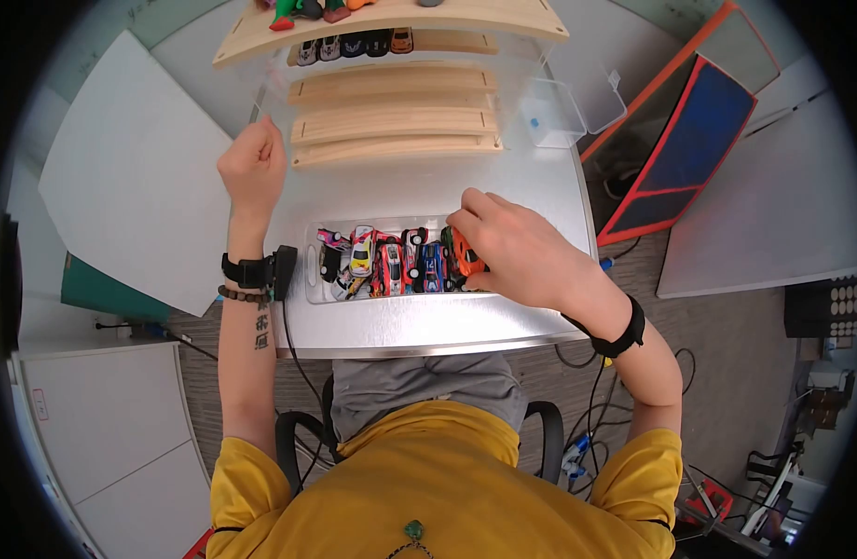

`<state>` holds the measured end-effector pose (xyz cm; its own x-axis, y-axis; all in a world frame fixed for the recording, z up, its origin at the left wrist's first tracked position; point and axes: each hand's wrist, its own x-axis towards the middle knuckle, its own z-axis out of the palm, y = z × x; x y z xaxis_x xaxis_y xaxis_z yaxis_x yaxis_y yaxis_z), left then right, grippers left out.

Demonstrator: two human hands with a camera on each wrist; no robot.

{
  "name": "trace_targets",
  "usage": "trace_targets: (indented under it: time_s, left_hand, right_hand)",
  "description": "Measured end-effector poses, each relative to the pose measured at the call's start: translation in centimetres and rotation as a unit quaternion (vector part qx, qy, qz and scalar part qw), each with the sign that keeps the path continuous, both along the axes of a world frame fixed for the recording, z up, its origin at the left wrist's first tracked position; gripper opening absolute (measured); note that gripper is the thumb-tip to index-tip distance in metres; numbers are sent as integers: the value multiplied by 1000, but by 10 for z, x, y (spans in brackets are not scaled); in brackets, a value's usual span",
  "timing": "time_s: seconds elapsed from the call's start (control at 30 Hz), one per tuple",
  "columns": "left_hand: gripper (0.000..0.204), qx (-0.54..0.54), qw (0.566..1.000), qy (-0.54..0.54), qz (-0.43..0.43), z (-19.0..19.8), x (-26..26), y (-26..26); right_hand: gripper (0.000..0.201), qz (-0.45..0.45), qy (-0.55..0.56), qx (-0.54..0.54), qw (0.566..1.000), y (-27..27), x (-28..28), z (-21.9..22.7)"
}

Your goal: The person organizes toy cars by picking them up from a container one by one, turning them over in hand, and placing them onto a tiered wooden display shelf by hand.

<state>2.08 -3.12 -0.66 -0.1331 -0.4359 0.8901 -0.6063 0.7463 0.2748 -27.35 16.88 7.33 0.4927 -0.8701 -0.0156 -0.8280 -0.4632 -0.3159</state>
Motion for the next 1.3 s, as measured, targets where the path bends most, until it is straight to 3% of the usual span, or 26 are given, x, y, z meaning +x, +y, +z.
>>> trace_targets:
  time_s: [0.13,0.2,0.3,0.53,0.63,0.7,0.83,1.03,1.1,1.13,1.2,1.23,1.3]
  left_hand:
    - [25,-11,1000,-5,-15,8,-4,4]
    - [42,-27,999,8,-38,12,-8,7]
    - [32,-15,999,-21,-41,12,-10,11]
    - [40,-36,996,-36,-77,14,-20,14]
    - [39,-22,996,-57,-71,16,-22,16]
    - [28,28,989,-97,-107,23,-23,21]
    - [32,87,973,-162,-143,31,-26,23]
    - [22,104,934,-274,-205,58,-37,48]
    - [20,202,904,-271,-262,66,-39,61]
    - [20,200,905,-272,-259,71,-40,66]
    - [43,288,839,-243,-392,82,-45,75]
    - [43,282,842,-245,-388,87,-49,79]
    - [55,428,762,-153,-462,100,-60,86]
  right_hand:
    - [59,-7,-15,25,1000,-1,1,0]
    - [59,-9,-17,28,999,-2,2,1]
    - [60,-15,-10,41,999,-2,3,3]
    - [56,32,-4,7,999,-3,3,2]
    - [52,48,7,-3,999,-4,3,3]
    - [50,59,6,-5,998,-6,3,1]
    - [45,81,19,-15,996,-9,2,-3]
    - [47,82,12,13,996,-11,1,6]
    - [49,76,6,34,996,-14,-1,18]
    - [50,68,-48,36,996,-17,-4,25]
    - [52,63,-101,31,992,-24,-7,37]
    - [54,82,-150,5,985,-29,-8,44]
    - [57,103,-213,-17,971,-36,-7,61]
